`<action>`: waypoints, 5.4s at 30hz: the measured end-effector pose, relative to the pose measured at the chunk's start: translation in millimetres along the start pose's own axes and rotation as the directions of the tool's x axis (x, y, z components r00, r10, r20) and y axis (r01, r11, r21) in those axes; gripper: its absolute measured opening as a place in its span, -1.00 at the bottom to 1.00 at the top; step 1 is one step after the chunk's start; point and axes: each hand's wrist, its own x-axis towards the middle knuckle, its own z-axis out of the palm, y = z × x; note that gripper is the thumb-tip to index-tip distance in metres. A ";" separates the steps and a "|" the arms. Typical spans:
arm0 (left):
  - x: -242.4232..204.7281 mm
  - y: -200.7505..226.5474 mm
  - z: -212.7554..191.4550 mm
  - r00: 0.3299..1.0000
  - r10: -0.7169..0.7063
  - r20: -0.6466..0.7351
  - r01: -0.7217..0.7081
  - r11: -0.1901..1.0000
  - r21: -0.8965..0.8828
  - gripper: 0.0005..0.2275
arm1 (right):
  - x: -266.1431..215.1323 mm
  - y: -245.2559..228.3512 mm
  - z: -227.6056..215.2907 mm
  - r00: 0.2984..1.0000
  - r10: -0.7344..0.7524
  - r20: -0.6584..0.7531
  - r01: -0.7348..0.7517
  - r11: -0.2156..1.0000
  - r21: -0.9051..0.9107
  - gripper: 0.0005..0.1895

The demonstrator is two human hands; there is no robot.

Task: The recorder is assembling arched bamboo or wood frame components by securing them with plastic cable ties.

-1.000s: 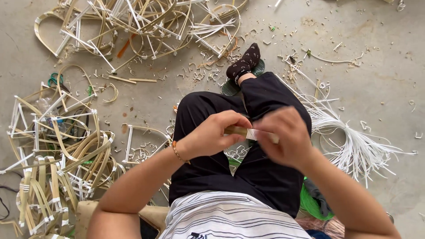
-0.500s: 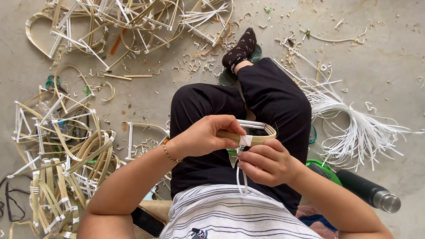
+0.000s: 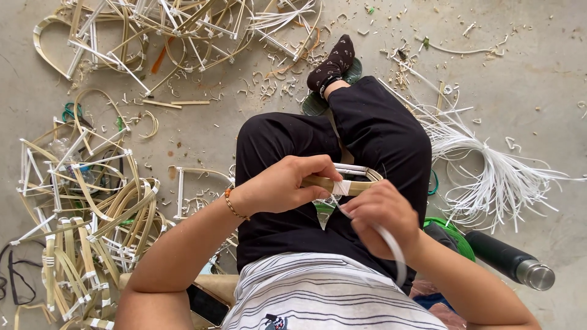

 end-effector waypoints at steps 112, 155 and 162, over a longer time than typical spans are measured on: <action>27.6 -12.3 28.7 0.866 0.037 -0.498 0.085 0.972 0.221 -0.62 | 75.6 29.9 -29.0 0.623 0.741 0.251 -0.782 0.596 0.181 -0.63; 22.7 -21.8 73.0 0.821 0.366 -0.438 -0.025 0.789 0.614 -0.66 | 20.6 33.7 -16.7 0.743 0.654 -0.140 -0.568 0.727 0.385 -0.91; 23.9 -1.2 34.4 0.912 0.183 -0.368 -0.239 0.965 -0.111 -0.77 | 42.4 -7.4 -47.2 0.868 0.455 -0.200 -0.358 0.851 0.384 -0.90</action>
